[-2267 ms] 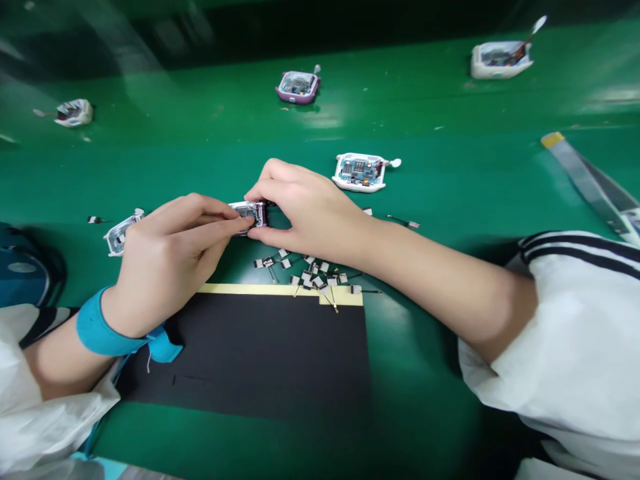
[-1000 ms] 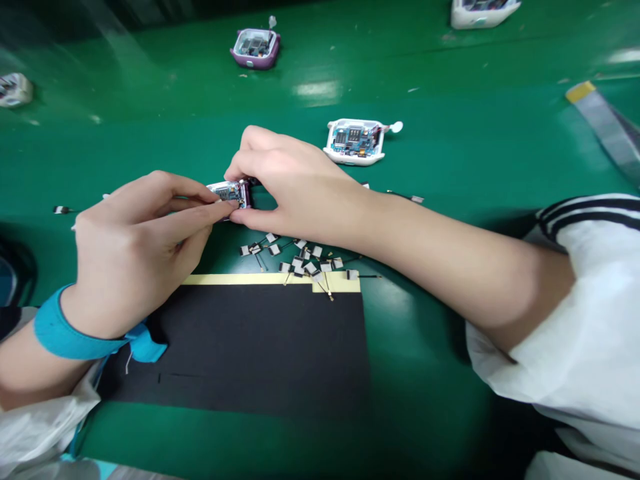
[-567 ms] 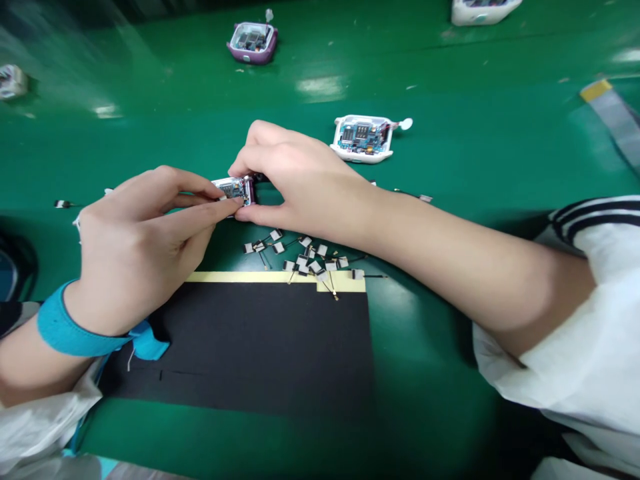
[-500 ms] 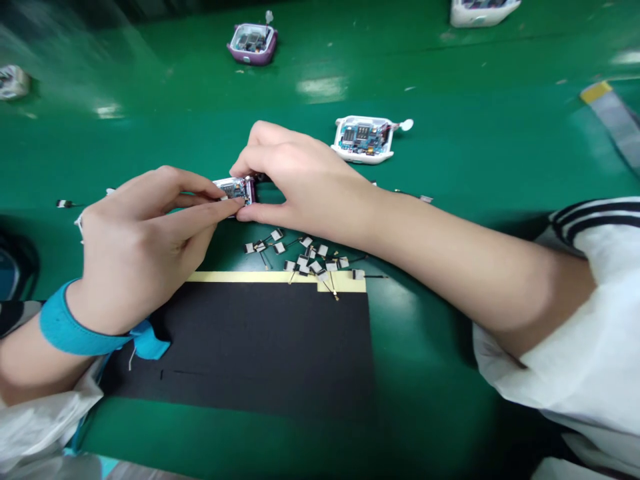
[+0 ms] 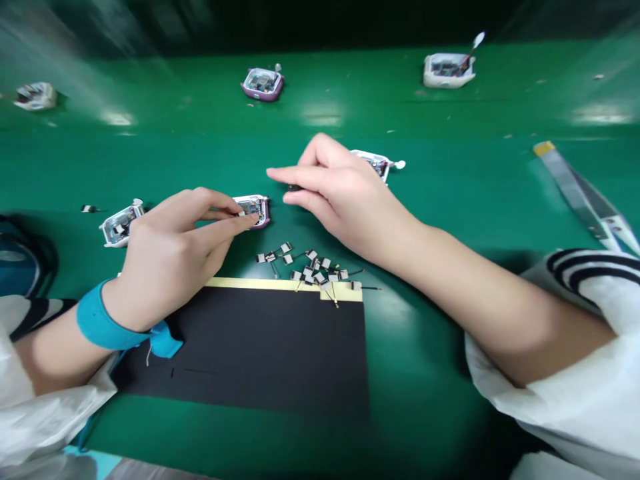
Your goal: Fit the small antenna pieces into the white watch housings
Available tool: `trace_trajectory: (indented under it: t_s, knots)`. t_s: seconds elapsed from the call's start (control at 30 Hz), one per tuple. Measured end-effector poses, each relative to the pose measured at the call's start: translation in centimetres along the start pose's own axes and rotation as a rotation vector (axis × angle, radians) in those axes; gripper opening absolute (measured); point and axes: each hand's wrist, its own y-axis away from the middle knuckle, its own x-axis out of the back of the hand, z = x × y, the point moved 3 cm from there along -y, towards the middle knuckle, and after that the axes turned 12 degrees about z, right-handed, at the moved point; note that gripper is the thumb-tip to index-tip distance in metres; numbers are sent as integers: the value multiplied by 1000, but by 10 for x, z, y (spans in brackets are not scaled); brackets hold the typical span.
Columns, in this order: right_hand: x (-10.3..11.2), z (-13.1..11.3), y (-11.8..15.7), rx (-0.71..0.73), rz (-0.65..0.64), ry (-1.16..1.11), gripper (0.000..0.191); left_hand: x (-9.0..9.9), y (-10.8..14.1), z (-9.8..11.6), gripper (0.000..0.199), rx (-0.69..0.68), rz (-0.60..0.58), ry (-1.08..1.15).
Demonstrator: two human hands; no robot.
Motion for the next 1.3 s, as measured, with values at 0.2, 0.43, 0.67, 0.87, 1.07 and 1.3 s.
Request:
trace_trajectory:
  t_s: [0.2,0.43,0.67,0.87,1.07,1.3]
  knots:
    - [2,0,3,-211,273,-288,6,0,2,0,25,-46,12,-14]
    - [-4,-13,1,-206,283,-340,10,0,2,-1,26,-20,9,5]
    - [-1,-15,2,-143,338,-371,11,0,2,-1,26,-45,41,-31]
    - [-3,-26,-1,-89,323,-356,12,0,0,0,27,14,10,-11]
    - [-15,-25,-4,-123,237,-260,16,0,-2,0,31,39,-11,-7]
    - [-17,-23,-3,-151,193,-235,18,-1,-1,-1,32,0,-10,32]
